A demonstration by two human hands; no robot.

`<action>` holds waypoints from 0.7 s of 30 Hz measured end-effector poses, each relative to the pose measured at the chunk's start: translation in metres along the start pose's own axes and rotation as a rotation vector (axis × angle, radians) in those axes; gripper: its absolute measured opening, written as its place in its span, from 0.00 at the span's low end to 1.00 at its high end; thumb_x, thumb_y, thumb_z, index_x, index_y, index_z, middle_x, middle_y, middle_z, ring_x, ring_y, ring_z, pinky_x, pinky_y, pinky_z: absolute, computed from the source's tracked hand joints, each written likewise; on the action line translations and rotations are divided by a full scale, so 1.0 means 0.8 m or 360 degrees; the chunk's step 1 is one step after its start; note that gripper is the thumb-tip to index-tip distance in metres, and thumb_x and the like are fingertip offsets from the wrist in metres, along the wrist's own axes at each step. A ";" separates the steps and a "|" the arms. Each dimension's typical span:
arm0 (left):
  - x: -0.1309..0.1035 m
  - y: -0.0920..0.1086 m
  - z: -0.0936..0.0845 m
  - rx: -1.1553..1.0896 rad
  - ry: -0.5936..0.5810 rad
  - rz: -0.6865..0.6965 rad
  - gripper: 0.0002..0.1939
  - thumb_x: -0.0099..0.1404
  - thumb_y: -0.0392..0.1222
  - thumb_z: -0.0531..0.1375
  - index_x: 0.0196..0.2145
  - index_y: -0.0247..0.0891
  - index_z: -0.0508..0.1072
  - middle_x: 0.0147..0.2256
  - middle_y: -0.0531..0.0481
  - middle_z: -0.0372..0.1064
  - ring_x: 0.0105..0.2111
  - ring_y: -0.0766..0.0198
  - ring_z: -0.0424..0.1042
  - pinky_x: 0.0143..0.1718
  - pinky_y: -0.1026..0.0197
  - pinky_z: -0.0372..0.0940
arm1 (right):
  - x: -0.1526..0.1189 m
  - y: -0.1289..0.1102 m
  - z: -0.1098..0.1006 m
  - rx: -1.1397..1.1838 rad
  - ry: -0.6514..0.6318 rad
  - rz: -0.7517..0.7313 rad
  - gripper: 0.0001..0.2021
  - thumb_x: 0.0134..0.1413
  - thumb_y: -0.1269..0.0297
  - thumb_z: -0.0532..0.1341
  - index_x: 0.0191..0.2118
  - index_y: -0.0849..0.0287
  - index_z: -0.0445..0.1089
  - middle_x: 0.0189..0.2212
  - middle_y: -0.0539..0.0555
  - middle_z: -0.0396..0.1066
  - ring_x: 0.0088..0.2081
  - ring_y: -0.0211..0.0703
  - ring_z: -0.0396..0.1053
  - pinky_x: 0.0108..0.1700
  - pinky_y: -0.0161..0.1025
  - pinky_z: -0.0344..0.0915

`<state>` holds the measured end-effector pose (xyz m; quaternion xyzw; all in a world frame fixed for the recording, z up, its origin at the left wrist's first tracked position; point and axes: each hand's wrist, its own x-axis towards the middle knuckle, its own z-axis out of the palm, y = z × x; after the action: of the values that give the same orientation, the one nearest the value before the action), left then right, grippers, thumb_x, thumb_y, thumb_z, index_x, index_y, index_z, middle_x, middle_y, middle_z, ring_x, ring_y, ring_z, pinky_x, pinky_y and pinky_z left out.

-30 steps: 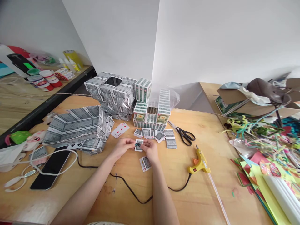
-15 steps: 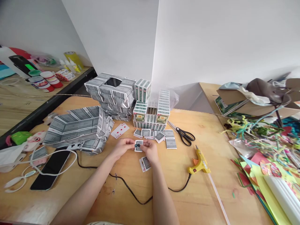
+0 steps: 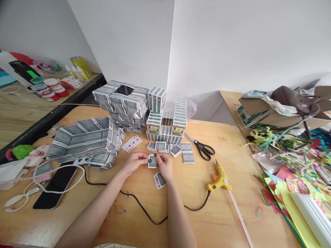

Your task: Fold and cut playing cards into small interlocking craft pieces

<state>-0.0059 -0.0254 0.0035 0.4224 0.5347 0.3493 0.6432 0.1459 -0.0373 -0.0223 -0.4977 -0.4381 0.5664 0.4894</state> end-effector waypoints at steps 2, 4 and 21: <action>0.000 0.000 0.000 0.0004 0.0000 0.0002 0.08 0.43 0.36 0.65 0.25 0.31 0.74 0.22 0.50 0.72 0.23 0.67 0.68 0.30 0.63 0.64 | -0.001 0.001 0.001 -0.0047 0.0028 -0.0036 0.17 0.46 0.48 0.58 0.27 0.59 0.67 0.20 0.50 0.65 0.22 0.37 0.61 0.24 0.33 0.60; 0.001 -0.001 0.001 0.0006 -0.0002 0.0005 0.08 0.43 0.36 0.64 0.25 0.31 0.74 0.22 0.50 0.71 0.22 0.68 0.68 0.29 0.64 0.64 | -0.001 0.003 0.002 -0.0073 0.0047 -0.0055 0.16 0.46 0.49 0.57 0.27 0.59 0.67 0.20 0.49 0.64 0.22 0.37 0.60 0.23 0.33 0.58; 0.002 -0.004 0.000 0.0020 -0.0019 0.0010 0.08 0.43 0.37 0.64 0.24 0.32 0.73 0.23 0.50 0.72 0.24 0.66 0.68 0.31 0.63 0.64 | -0.004 0.008 0.005 -0.0114 0.0167 -0.0070 0.16 0.45 0.49 0.58 0.24 0.58 0.64 0.19 0.48 0.63 0.21 0.38 0.60 0.24 0.35 0.58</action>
<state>-0.0058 -0.0249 0.0000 0.4303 0.5316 0.3454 0.6426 0.1413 -0.0416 -0.0273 -0.5343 -0.4427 0.5125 0.5059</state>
